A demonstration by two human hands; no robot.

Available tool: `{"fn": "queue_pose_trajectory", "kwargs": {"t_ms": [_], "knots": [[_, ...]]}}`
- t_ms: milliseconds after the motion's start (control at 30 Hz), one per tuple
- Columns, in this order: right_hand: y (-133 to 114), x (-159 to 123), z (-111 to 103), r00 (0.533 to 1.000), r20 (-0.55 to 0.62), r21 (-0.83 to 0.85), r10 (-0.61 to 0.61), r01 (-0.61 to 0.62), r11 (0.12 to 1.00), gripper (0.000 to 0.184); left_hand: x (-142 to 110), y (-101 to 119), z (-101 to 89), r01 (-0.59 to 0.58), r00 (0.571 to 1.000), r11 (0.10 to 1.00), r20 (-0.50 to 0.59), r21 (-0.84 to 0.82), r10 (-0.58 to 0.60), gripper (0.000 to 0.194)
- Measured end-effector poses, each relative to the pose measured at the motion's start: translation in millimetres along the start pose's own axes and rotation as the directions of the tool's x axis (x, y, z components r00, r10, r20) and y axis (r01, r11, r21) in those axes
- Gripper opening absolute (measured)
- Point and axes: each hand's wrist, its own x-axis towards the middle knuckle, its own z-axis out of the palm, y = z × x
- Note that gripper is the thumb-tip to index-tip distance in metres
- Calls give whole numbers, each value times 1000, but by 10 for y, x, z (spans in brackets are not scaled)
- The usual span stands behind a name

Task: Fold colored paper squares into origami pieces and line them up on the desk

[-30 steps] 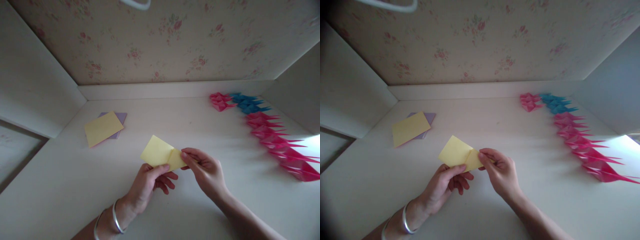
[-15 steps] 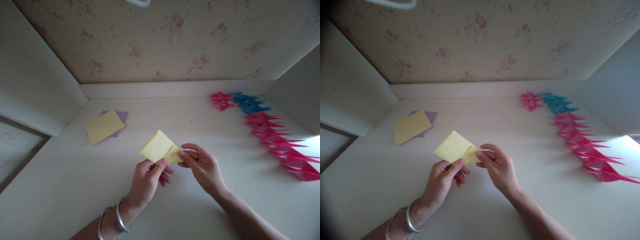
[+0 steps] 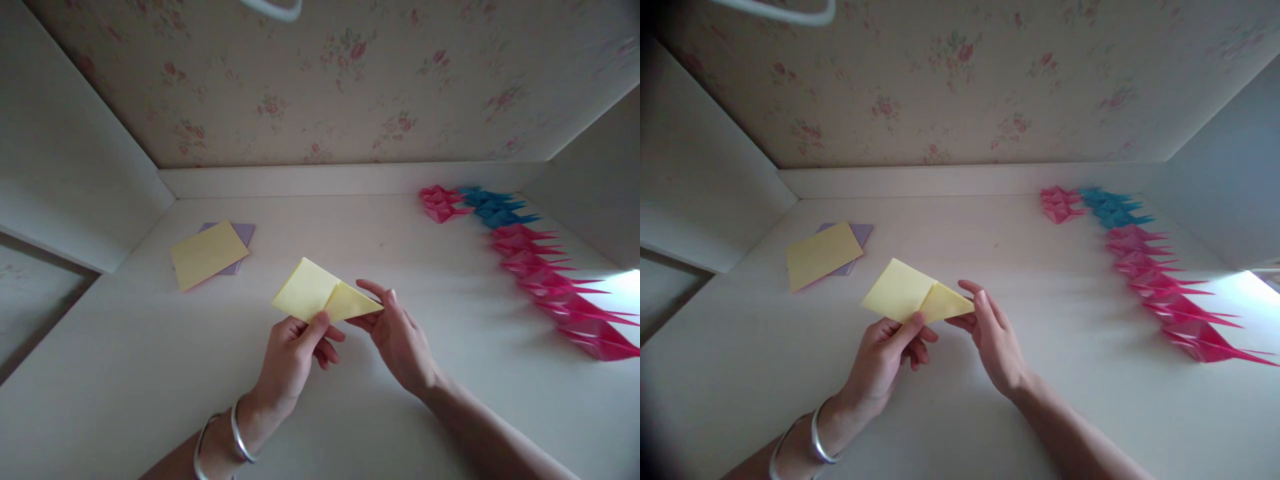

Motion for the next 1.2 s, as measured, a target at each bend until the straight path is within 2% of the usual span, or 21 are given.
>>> {"fn": "queue_pose_trajectory", "kwargs": {"t_ms": [33, 100, 133, 167, 267, 367, 467, 600, 767, 867, 900, 967, 1067, 1200], "knots": [[18, -25, 47, 996, 94, 11, 2, -3, 1000, 45, 2, -16, 1, 2, 1000, 1000, 18, -7, -2, 38], [41, -80, 144, 958, 278, -91, 70, -46, 995, 43, 7, -49, 2, 4, 998, 1000, 55, -28, -2, 40], [45, -105, 186, 936, 331, -173, 120, -64, 983, 42, 8, -62, 1, 3, 998, 999, 69, -35, 0, 41], [45, -125, 217, 934, 333, -235, 133, -54, 970, 45, 8, -71, 0, 0, 997, 999, 79, -37, 3, 43], [36, -147, 244, 938, 312, -296, 147, -51, 954, 52, -3, -66, 2, 3, 995, 1000, 97, 11, -4, 43], [31, -128, 205, 939, 289, -227, 186, -122, 966, 55, -21, -45, 10, 37, 994, 998, 102, 46, -41, 40], [35, -108, 152, 960, 218, -151, 177, -146, 978, 50, -24, -44, 18, 69, 992, 997, 103, 37, -72, 41], [41, -103, 81, 987, 103, -187, 125, -104, 977, 51, -16, -71, 28, 85, 992, 996, 95, 23, -87, 41], [18, -69, -24, 998, -29, -238, 54, -59, 970, 48, -26, -81, 49, 108, 988, 994, 113, 1, -107, 42], [-74, 8, -101, 985, -171, -146, -11, -14, 989, 42, -22, -54, 30, 121, 988, 992, 98, -25, -118, 40], [-116, 40, -126, 970, -238, -93, -59, 38, 995, 42, -17, -41, 17, 127, 989, 991, 87, -37, -124, 38], [-193, 93, -166, 955, -282, -25, -96, 92, 995, 39, -2, -15, -8, 145, 989, 987, 50, -75, -142, 34], [-231, 102, -180, 959, -250, -38, -133, 127, 991, 36, 20, 19, -19, 175, 984, 977, 2, -124, -176, 31], [-139, 21, -137, 997, -56, -191, -61, 49, 980, 29, 31, 51, 2, 181, 983, 977, -2, -110, -183, 34]]}}
